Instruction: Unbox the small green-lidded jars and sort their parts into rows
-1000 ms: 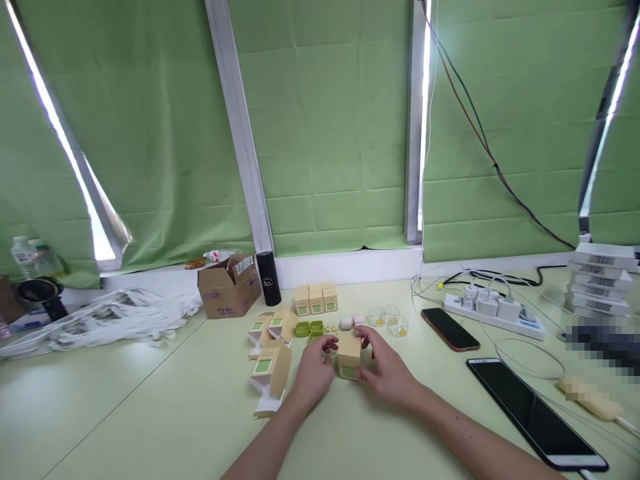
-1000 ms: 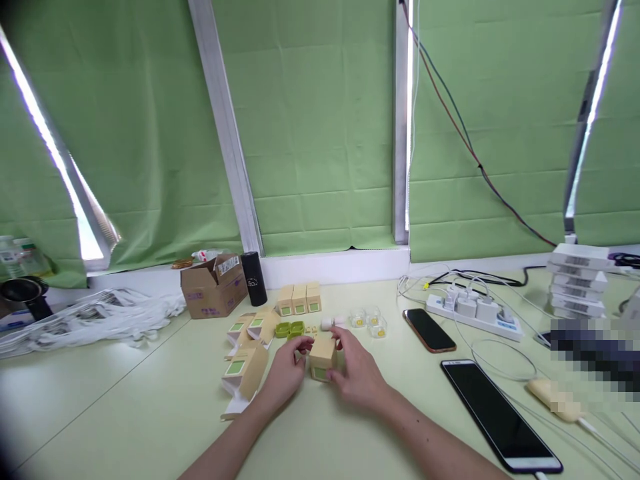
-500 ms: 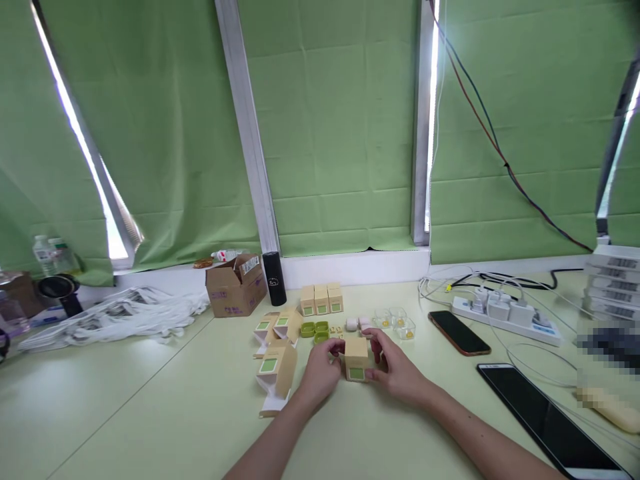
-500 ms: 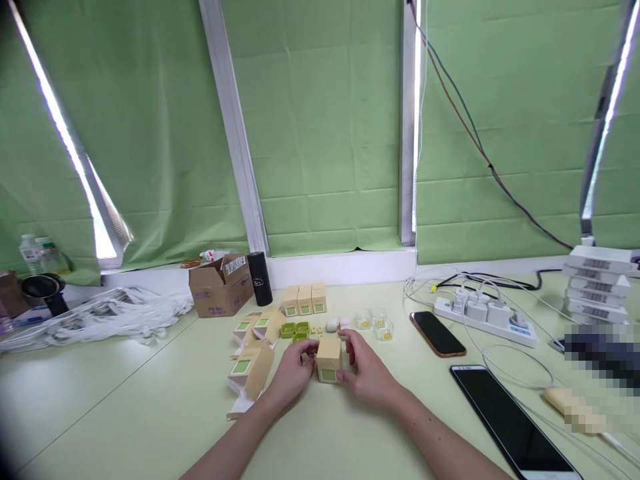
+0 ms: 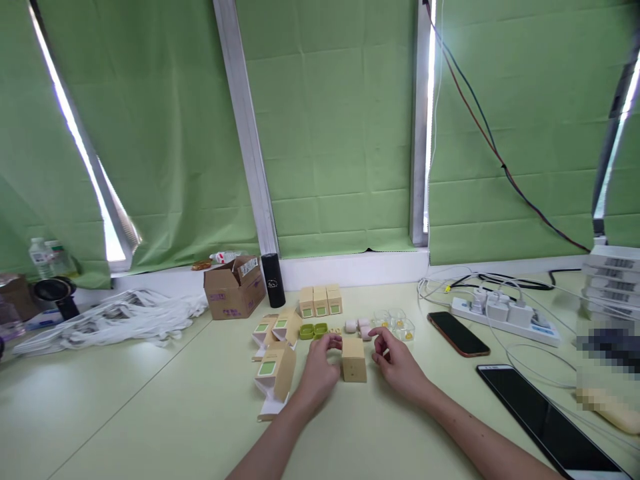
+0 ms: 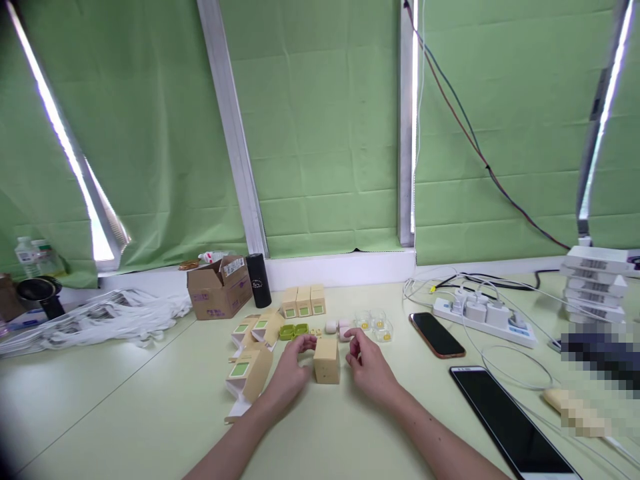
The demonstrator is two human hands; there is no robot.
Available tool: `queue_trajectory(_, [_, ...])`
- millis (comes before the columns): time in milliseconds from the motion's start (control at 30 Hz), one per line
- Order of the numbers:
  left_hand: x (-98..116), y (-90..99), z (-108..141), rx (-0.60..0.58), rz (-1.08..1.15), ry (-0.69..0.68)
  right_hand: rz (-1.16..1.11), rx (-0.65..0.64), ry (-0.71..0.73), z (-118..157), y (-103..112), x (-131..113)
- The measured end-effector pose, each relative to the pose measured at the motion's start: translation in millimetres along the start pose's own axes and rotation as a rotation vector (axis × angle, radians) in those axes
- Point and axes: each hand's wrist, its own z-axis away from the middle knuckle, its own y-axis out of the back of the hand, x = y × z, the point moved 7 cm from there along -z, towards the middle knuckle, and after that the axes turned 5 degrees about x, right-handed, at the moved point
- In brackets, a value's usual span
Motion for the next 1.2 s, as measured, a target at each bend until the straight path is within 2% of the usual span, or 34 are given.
queue_trajectory(133, [-1.8, -11.2, 2.9, -0.145, 0.097, 0.028, -0.009, 0.0, 0.008, 0.2, -0.3, -0.9])
queue_trajectory(200, [-0.8, -12.2, 3.8, -0.167, 0.084, 0.037, -0.009, 0.004, 0.006, -0.1, -0.6, -0.3])
queue_trajectory(367, [3.2, -10.4, 5.6, -0.141, 0.002, 0.027, 0.018, 0.032, 0.002, -0.6, 1.5, -3.9])
queue_trajectory(533, [12.8, -9.7, 12.8, -0.07, -0.095, -0.035, 0.076, 0.085, 0.057, 1.3, 9.3, -20.7])
queue_trajectory(600, [22.6, -8.9, 16.3, -0.053, -0.132, -0.117, 0.103, 0.121, 0.109, 3.8, 13.0, -30.4])
queue_trajectory(767, [53.6, -5.1, 26.0, 0.003, -0.283, -0.454, 0.173, 0.137, 0.25, 13.6, 13.4, -54.9])
queue_trajectory(933, [74.2, -3.7, 37.9, 0.139, -0.484, -0.75, 0.21, 0.139, 0.346, 22.1, 11.5, -74.9])
queue_trajectory(1067, [86.3, -2.3, 47.8, 0.285, -0.611, -0.911, 0.212, 0.159, 0.406, 27.0, 13.4, -84.5])
queue_trajectory(1200, [94.5, -1.5, 55.5, 0.391, -0.694, -1.01, 0.252, 0.178, 0.452, 31.1, 14.0, -88.0])
